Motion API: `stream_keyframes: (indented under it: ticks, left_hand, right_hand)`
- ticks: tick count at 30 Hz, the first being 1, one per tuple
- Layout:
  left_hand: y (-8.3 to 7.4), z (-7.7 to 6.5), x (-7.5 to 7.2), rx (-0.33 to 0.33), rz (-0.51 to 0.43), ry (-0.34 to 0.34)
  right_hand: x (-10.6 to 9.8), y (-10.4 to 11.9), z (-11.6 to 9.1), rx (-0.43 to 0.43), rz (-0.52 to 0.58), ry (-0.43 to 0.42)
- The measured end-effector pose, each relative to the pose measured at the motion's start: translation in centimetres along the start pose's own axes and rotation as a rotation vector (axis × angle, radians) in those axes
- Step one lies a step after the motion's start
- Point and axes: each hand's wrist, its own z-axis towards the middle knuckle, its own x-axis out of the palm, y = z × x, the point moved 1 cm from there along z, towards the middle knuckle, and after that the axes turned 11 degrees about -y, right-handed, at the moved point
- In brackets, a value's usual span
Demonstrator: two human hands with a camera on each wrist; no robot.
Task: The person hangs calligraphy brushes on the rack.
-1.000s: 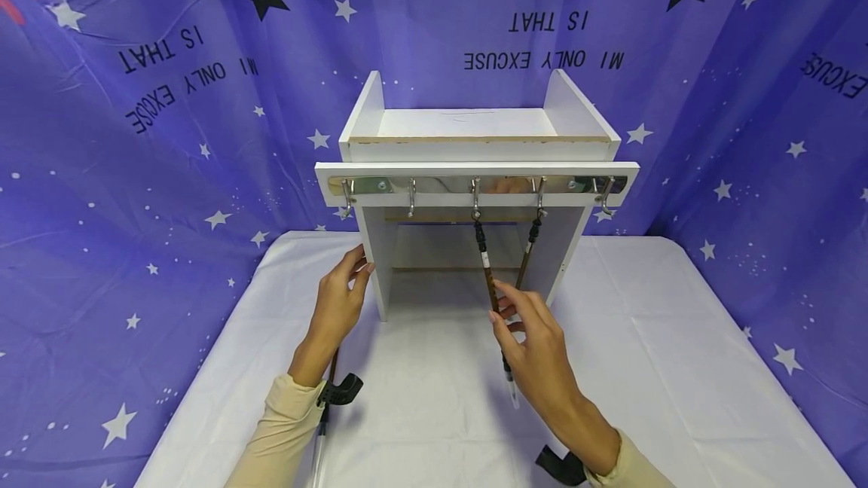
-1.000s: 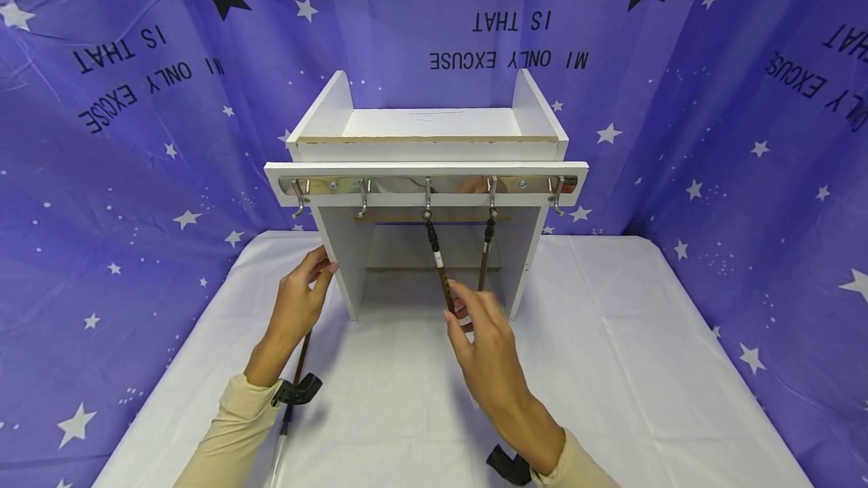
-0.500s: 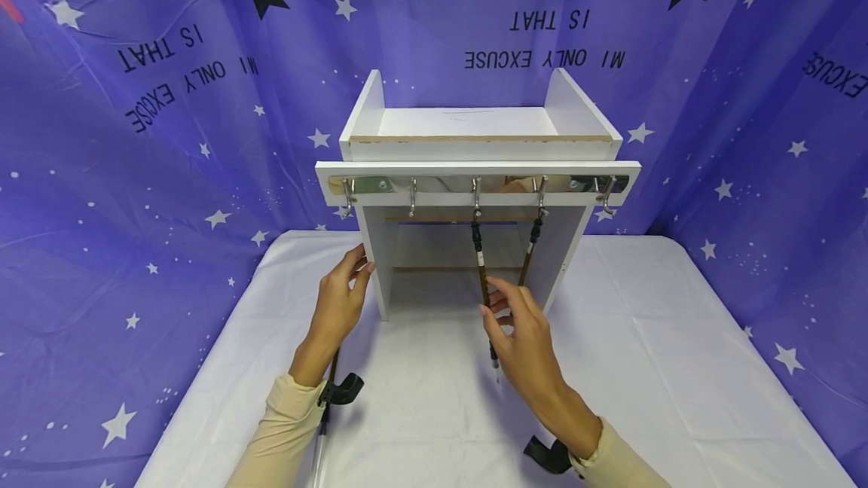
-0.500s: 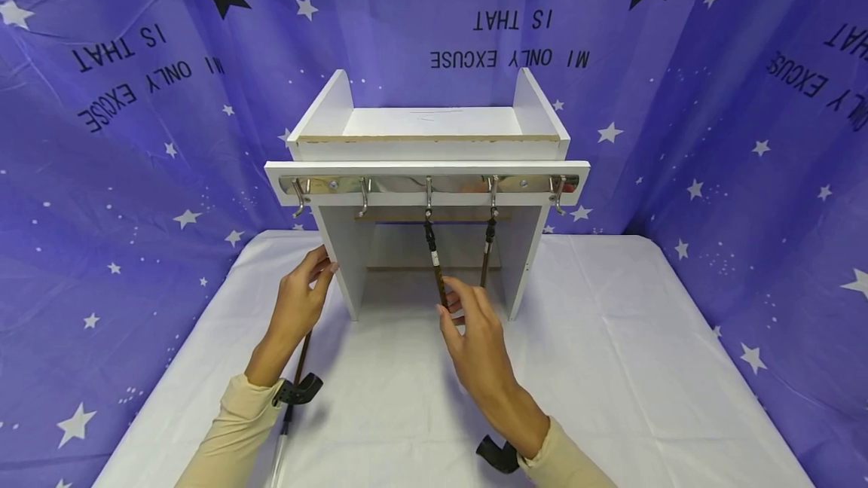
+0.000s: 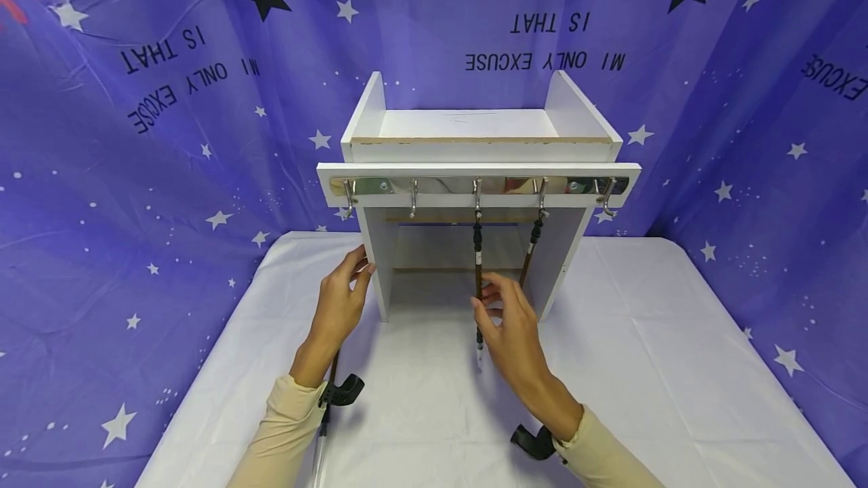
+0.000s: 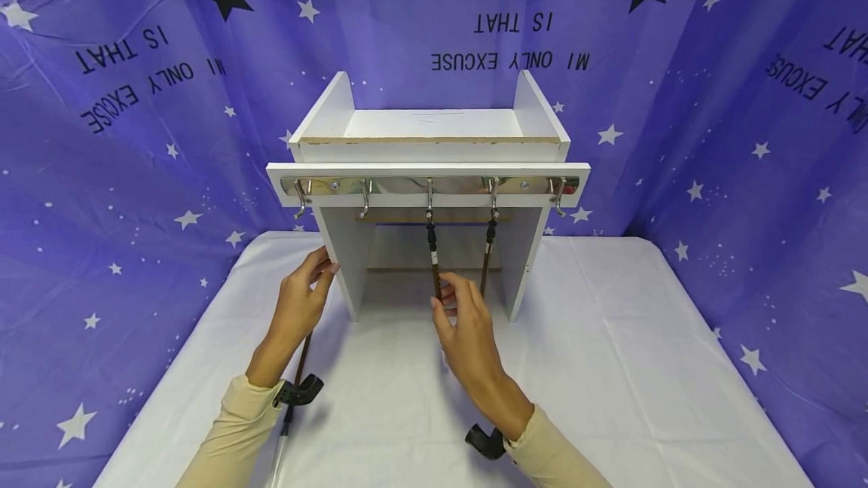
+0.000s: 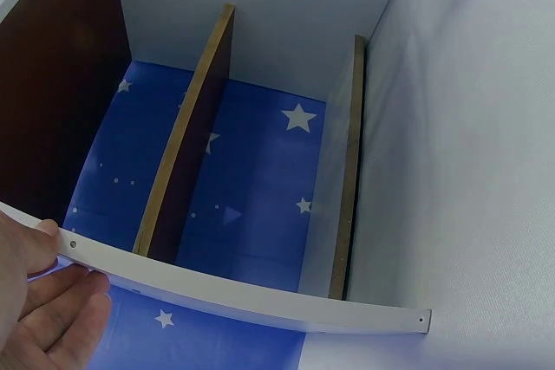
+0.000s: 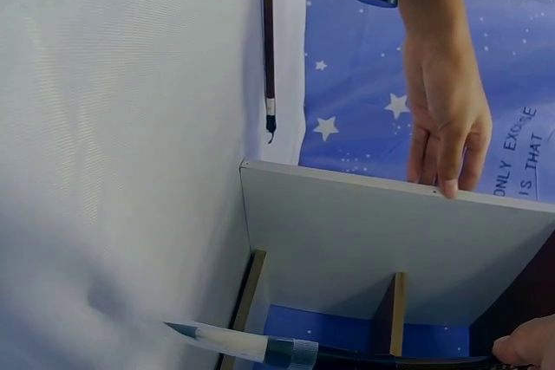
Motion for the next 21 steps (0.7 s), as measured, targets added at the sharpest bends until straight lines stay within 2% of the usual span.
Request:
stream_keyframes:
  ticks: [13,21]
  left_hand:
    - [-0.1,0.0,0.0,-0.006,0.006,0.009]
    - [0.0,0.0,0.0,0.001,0.013,0.002]
  right_hand:
    - [1.4,-0.8,0.7,-0.011,0.018,-0.017]
    - [1.8,-1.3,1.2,0.01,0.008,-0.006]
